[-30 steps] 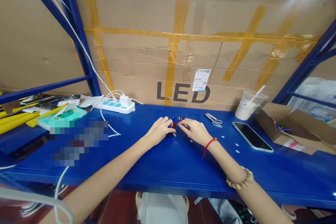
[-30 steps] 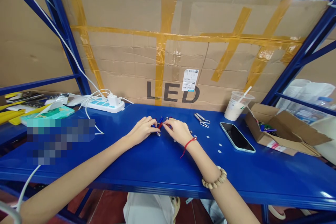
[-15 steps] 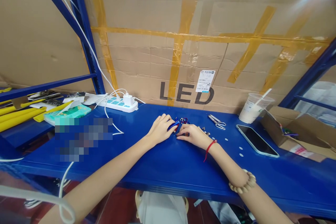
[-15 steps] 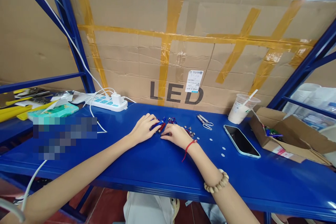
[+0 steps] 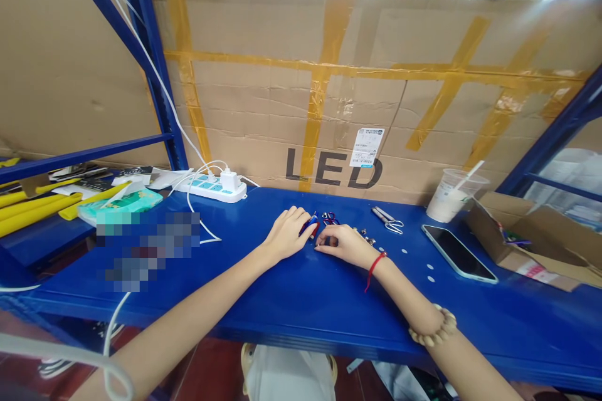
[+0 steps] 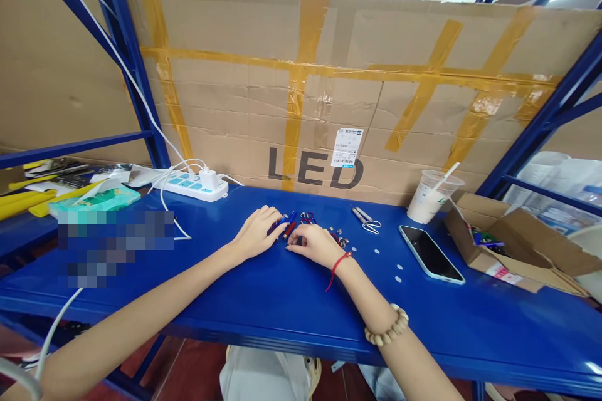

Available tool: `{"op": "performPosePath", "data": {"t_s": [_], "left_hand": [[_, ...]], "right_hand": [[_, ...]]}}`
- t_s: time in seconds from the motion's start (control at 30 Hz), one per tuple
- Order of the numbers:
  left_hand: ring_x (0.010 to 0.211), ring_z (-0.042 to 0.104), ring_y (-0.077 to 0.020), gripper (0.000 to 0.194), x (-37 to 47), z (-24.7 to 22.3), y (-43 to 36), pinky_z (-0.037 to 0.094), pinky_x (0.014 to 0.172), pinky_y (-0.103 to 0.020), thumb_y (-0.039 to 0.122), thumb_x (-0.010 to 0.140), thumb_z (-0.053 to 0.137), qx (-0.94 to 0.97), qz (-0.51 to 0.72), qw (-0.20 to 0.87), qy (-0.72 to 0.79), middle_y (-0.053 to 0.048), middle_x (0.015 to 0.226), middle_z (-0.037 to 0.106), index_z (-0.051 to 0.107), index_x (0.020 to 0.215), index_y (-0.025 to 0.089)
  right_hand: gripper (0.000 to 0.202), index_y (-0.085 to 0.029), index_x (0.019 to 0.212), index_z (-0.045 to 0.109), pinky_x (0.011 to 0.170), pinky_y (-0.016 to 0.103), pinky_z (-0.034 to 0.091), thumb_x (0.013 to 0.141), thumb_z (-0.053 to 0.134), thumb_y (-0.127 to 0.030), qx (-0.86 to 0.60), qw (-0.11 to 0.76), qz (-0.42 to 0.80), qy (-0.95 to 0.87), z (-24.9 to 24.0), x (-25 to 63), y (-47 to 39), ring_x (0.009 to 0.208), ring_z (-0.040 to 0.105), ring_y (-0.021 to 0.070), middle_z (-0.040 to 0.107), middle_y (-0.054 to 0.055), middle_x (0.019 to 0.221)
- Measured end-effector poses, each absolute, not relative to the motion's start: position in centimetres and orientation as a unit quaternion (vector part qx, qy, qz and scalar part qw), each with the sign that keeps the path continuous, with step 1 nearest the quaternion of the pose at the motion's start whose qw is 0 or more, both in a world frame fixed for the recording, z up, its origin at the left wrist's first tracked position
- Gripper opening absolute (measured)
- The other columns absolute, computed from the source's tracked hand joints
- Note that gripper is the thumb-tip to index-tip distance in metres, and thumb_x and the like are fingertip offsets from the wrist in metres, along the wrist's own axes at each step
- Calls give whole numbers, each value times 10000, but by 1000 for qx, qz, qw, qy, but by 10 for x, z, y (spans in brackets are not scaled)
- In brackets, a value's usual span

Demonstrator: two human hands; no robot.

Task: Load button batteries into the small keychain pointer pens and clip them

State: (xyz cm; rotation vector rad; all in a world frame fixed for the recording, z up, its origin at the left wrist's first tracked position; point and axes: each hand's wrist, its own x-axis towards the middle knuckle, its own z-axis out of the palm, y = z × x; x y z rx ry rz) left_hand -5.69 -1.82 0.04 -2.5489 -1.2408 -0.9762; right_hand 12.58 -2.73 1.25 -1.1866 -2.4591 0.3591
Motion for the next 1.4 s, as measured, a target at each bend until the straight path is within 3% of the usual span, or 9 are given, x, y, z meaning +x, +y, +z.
{"op": "performPosePath", "data": {"t_s": [0.3,0.57,0.87,1.2,1.4], "left_hand": [[834,491,-167,271,-58,0,-17,375,751,-307,304,936,293,-858,-312,77,-400,-27,915,587,538,941,190],[839,492,-167,263,-59,3,-21,371,752,-303,276,939,276,-866,-297,72,-397,-33,919,585,520,937,178],[842,500,-167,257,-59,5,-22,369,754,-300,268,939,277,-867,-290,67,-399,-37,915,590,515,960,173],[849,499,-180,284,-62,3,-19,377,744,-306,292,936,280,-877,-274,97,-381,-44,925,589,538,957,175],[831,508,-161,273,-61,3,-17,412,757,-287,272,939,275,-866,-327,72,-372,-39,908,582,530,979,183]], "right_hand": [[211,-201,878,678,610,237,515,860,503,-318,-366,475,16,-800,12,124,-27,727,629,147,683,51,866],[255,-216,897,701,653,286,562,869,479,-339,-342,469,22,-814,14,119,-33,776,643,174,682,67,902],[209,-200,829,713,516,222,528,824,547,-327,-349,478,51,-804,13,117,-34,716,631,143,673,69,919],[237,-196,788,694,565,225,522,828,533,-365,-372,431,79,-818,13,122,-31,630,599,101,647,61,984],[267,-216,892,687,598,229,510,860,478,-380,-364,433,43,-824,15,122,-33,624,576,96,645,55,969]]}}
